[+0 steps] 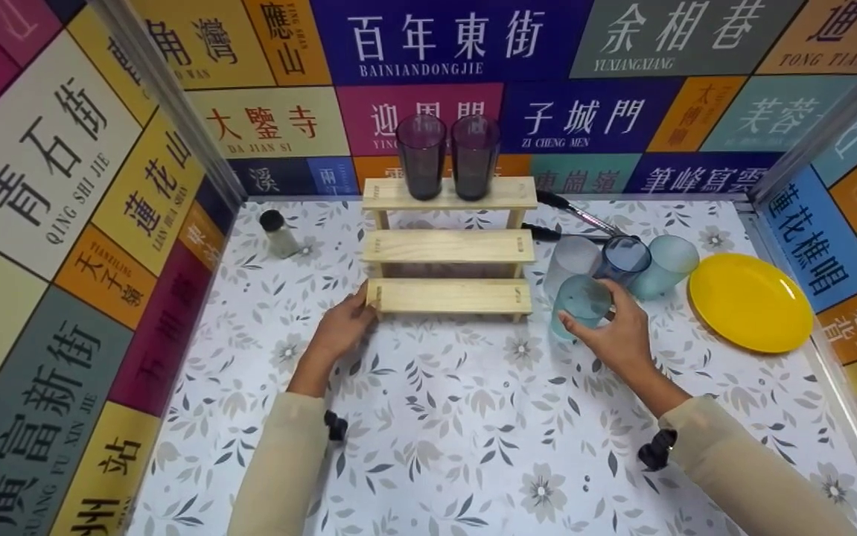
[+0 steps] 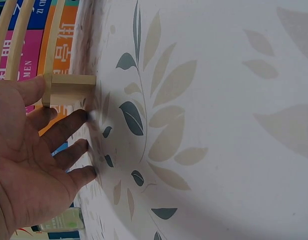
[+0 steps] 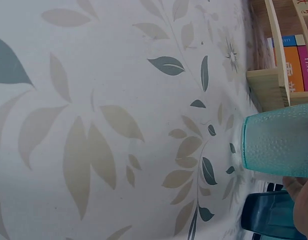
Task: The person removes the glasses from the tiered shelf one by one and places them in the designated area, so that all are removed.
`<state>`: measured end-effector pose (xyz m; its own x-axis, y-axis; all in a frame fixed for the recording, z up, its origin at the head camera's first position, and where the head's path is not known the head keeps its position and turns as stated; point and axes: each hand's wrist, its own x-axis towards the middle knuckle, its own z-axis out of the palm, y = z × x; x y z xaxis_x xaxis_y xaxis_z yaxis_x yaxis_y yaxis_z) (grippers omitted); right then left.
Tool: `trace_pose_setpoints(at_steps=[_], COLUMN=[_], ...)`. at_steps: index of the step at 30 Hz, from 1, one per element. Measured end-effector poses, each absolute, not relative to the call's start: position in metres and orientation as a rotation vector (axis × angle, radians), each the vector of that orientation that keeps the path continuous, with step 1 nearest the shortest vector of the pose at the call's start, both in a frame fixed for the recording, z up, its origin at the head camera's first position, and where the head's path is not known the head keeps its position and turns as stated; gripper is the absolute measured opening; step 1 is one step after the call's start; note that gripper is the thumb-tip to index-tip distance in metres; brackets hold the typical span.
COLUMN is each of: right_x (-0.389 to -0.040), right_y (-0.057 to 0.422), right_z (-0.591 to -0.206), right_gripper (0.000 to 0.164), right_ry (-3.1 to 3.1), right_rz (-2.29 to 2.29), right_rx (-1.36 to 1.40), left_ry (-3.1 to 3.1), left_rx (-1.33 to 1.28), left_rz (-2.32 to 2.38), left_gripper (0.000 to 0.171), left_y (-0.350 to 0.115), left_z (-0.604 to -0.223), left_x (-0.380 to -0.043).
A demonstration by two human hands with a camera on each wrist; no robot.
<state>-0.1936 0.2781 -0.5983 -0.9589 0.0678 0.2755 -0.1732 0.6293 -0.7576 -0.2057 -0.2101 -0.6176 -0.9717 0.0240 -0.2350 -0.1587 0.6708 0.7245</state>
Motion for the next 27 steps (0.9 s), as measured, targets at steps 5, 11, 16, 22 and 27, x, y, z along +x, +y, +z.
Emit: trace_pose_setpoints(at_steps=[5,11,16,22,27], right_x=[-0.1932,-0.1933,-0.1942,-0.1945,-0.1944], right_y=[0.2794,0.2799,0.2803,0.2802,0.2795], right_z=[-0.6015,-0.6031,-0.6042,-0.6043,-0.6047], right_gripper=[0.085,0.087,0.088,0.090,0.092], right_ry=[-2.595,-2.598,-2.605,-2.608,-2.627], right_rz=[1.233,1.235,1.229,1.243,1.262], right_rx=[0.061,0.047,0.039,0.029,0.004], left_ry=[2.656,2.652,2.661,2.659,2.683], left_rx=[-0.101,-0.117,-0.118,-0.094,-0.057], left_rz=[1.167,1.160,1.171,1.183,1.176], left_gripper=[0.067,0.068,0.067,0.067,0.069], left_y=[-0.2105,-0.2094,-0.2087,-0.2098,-0.2114], left_z=[-0.6185,-0.6176,-0.6175,-0.6185,-0.6211], left_x=[-0.2069,-0.2077,-0.2076,-0.2078,-0.2081])
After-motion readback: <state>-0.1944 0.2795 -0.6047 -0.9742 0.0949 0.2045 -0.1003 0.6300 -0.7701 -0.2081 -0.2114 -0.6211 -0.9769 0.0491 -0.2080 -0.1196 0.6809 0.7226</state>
